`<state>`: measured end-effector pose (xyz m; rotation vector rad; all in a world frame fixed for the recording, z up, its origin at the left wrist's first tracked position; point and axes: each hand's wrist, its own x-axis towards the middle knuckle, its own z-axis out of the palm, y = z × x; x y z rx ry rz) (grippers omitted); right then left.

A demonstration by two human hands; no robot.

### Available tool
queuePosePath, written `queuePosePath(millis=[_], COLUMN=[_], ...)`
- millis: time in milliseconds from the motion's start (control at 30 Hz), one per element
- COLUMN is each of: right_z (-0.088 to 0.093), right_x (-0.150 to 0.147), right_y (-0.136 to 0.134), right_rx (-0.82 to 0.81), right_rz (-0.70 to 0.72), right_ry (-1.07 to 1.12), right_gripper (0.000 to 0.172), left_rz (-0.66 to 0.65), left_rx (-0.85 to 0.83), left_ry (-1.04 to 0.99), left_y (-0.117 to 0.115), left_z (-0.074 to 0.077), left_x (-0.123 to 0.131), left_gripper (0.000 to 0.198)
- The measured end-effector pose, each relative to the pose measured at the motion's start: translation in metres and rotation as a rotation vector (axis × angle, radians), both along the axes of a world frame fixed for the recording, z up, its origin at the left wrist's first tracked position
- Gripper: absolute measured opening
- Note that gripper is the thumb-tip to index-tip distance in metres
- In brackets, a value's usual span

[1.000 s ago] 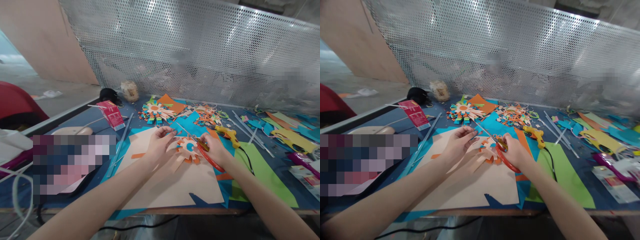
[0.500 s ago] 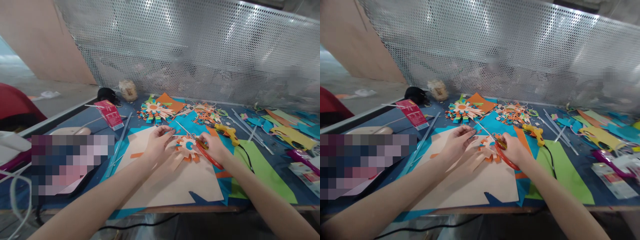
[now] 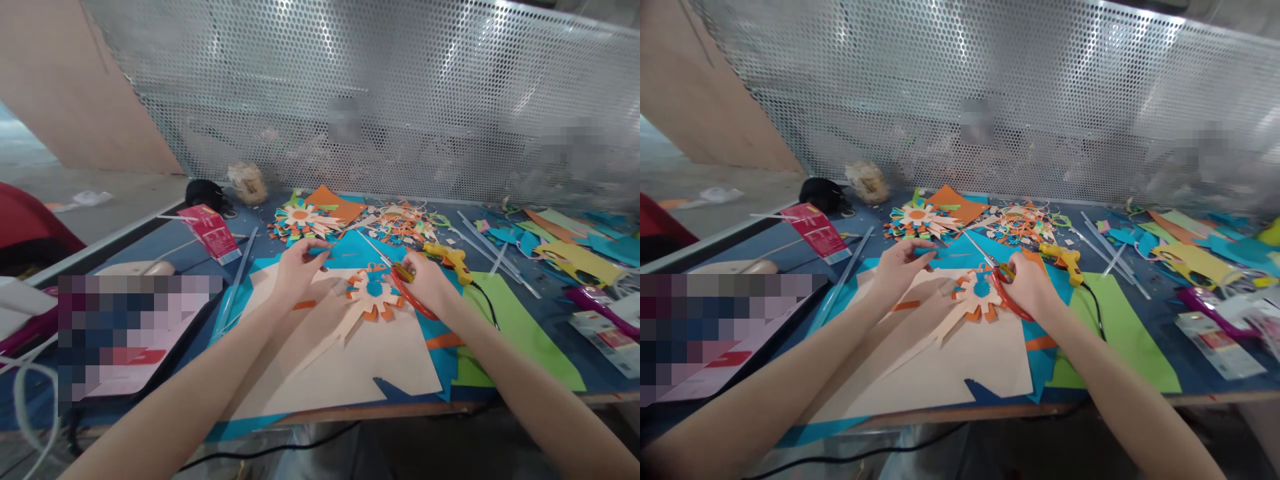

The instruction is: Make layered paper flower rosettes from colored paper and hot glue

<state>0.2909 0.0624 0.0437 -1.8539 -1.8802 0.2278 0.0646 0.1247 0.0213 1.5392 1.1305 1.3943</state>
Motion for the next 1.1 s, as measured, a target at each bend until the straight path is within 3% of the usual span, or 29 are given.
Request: queuePosePath(millis=[200, 367, 533, 667, 733, 900, 1100], right_z=[-0.001, 0.007, 0.033, 0.044, 0.044, 0.035, 0.031], right_x=[0.009, 0.009, -0.020, -0.053, -0.065, -0.073, -0.052], right_y=[0.005, 0.020, 0.053, 0.088, 0.103, 0.128, 0.117], right_rx=[-0.008, 0.039, -0.062, -0.123, -0.157, -0.212, -0.115], right_rz=[-0.030, -0.044, 0.016, 0.093, 0.109, 0.206, 0.324], right_ry=[0.049, -0.016, -0.204, -0.257, -0.296, -0.365, -0.362], right_gripper=[0.029, 0.028, 0.033, 0.035, 0.039, 0.031, 0.026], left_rz=[0.022, -0.054, -0.204, -0.215, -0.223, -0.277, -0.244], left_rx=[0.104, 0.101, 0.149, 0.200, 0.224, 0.251, 0.234], left_ry=[0.409, 0.510, 0.658, 0.781, 0.845, 0.967, 1.019], left_y=[0.011, 0.006, 0.001, 0.006, 0.012, 0.020, 0.015], left_z=[0.000, 0.006, 0.007, 0.004, 0.002, -0.003, -0.002], left_x=[-0.009, -0.006, -0.003, -0.007, -0.011, -0.018, -0.015], left_gripper=[0.013, 0.016, 0.022, 0.025, 0.024, 0.021, 0.021])
